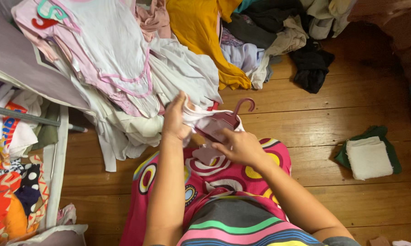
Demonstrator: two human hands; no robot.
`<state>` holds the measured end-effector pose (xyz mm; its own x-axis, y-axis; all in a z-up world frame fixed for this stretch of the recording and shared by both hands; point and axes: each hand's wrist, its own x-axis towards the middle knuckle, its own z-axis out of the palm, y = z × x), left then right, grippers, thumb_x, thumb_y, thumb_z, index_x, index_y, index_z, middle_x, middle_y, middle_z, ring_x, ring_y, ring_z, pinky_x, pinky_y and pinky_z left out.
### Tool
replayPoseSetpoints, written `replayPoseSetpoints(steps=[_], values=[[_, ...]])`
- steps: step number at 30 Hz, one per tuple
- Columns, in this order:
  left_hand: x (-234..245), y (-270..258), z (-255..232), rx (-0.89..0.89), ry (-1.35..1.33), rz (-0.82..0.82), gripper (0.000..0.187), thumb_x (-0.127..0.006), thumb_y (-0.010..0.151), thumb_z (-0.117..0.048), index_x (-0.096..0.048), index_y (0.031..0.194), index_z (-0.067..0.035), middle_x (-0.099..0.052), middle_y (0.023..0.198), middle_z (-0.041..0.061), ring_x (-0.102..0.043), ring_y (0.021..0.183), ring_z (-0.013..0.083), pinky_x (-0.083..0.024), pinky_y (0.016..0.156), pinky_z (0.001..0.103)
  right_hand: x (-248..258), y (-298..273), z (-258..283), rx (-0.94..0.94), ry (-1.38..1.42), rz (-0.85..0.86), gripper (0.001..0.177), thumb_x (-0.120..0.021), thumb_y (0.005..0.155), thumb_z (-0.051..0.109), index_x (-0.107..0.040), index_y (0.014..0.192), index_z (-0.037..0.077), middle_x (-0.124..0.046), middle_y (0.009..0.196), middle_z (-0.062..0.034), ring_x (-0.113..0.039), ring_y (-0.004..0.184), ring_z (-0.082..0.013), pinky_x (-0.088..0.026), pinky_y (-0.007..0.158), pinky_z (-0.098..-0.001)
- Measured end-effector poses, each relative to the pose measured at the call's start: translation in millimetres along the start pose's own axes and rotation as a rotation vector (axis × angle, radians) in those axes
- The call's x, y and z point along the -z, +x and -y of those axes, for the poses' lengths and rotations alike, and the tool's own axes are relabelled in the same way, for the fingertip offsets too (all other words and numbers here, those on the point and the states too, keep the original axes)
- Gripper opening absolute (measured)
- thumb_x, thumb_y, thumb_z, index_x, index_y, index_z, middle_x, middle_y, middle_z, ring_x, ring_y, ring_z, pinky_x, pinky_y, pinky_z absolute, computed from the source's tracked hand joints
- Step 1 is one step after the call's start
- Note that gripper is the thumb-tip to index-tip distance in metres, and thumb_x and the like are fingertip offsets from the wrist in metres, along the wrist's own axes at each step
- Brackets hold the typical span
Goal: The person sorts through a pile of clothes, picks up baby socks and garments, and folds them by hand while sitting on the floor.
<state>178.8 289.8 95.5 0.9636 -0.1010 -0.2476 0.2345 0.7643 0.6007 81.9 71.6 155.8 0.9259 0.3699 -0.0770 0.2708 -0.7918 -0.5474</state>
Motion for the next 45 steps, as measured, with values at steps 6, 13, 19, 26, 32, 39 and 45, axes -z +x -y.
replayPoseSetpoints(steps=[6,13,19,26,32,39,45], values=[[-31,-23,9,0.121,-0.146,0.138,0.025,-0.056,0.106,-0.032,-0.063,0.096,-0.01,-0.062,0.081,0.001,-0.06,0.077,0.0135,-0.053,0.076,0.031,-45,31,-13,0.265,0.157,-0.288,0.034,-0.068,0.089,0.036,-0.061,0.104,0.006,-0.073,0.094,-0.0198,-0.069,0.085,-0.042,-0.053,0.071,-0.0505],[-58,-81,-16,-0.872,1.388,0.036,0.052,-0.085,0.072,-0.021,-0.056,0.109,0.001,-0.061,0.099,0.016,-0.063,0.089,0.031,-0.052,0.078,0.039,-4,36,-19,0.109,0.075,-0.269,0.02,-0.067,0.095,0.029,-0.064,0.105,0.013,-0.074,0.087,-0.0154,-0.069,0.079,-0.0418,-0.051,0.065,-0.0533],[-37,-66,0,-0.789,1.642,-0.117,0.026,-0.078,0.081,-0.005,-0.066,0.104,-0.005,-0.063,0.098,0.014,-0.067,0.089,0.0333,-0.052,0.079,0.043,18,17,-8,0.137,-0.274,-0.379,0.024,-0.07,0.095,0.038,-0.065,0.091,0.015,-0.065,0.072,-0.0082,-0.066,0.063,-0.0317,-0.05,0.058,-0.0464],[-5,-23,-11,-0.405,1.116,-0.231,0.012,-0.064,0.098,-0.012,-0.062,0.109,-0.006,-0.069,0.097,0.007,-0.065,0.087,0.016,-0.053,0.077,0.031,45,-4,-24,0.278,-0.359,-0.456,0.017,-0.07,0.092,0.033,-0.067,0.094,0.016,-0.064,0.076,-0.0034,-0.064,0.067,-0.0251,-0.043,0.066,-0.0406],[-16,-37,-23,-0.225,0.934,0.227,0.016,-0.067,0.105,-0.02,-0.066,0.102,-0.004,-0.063,0.086,-0.003,-0.054,0.078,0.0048,-0.046,0.07,0.023,76,-14,-34,0.274,-0.419,-0.426,0.013,-0.07,0.092,0.028,-0.066,0.098,0.016,-0.062,0.08,-0.0053,-0.062,0.08,-0.026,-0.041,0.075,-0.0436],[-28,-37,-35,0.061,0.907,0.301,0.025,-0.07,0.099,-0.029,-0.069,0.094,-0.004,-0.061,0.073,-0.006,-0.05,0.062,0.003,-0.043,0.055,0.023,77,-21,-60,0.278,-0.089,-0.333,0.008,-0.065,0.09,0.006,-0.063,0.098,0.009,-0.062,0.087,-0.0062,-0.06,0.089,-0.0274,-0.041,0.079,-0.0421],[-33,-25,-7,0.032,0.771,0.16,0.028,-0.065,0.101,-0.033,-0.064,0.101,-0.005,-0.06,0.076,-0.002,-0.05,0.062,0.007,-0.041,0.053,0.025,70,-25,-46,0.384,-0.082,-0.498,0.029,-0.067,0.076,-0.004,-0.065,0.103,0.008,-0.062,0.093,-0.0087,-0.06,0.089,-0.0294,-0.043,0.079,-0.0416]])
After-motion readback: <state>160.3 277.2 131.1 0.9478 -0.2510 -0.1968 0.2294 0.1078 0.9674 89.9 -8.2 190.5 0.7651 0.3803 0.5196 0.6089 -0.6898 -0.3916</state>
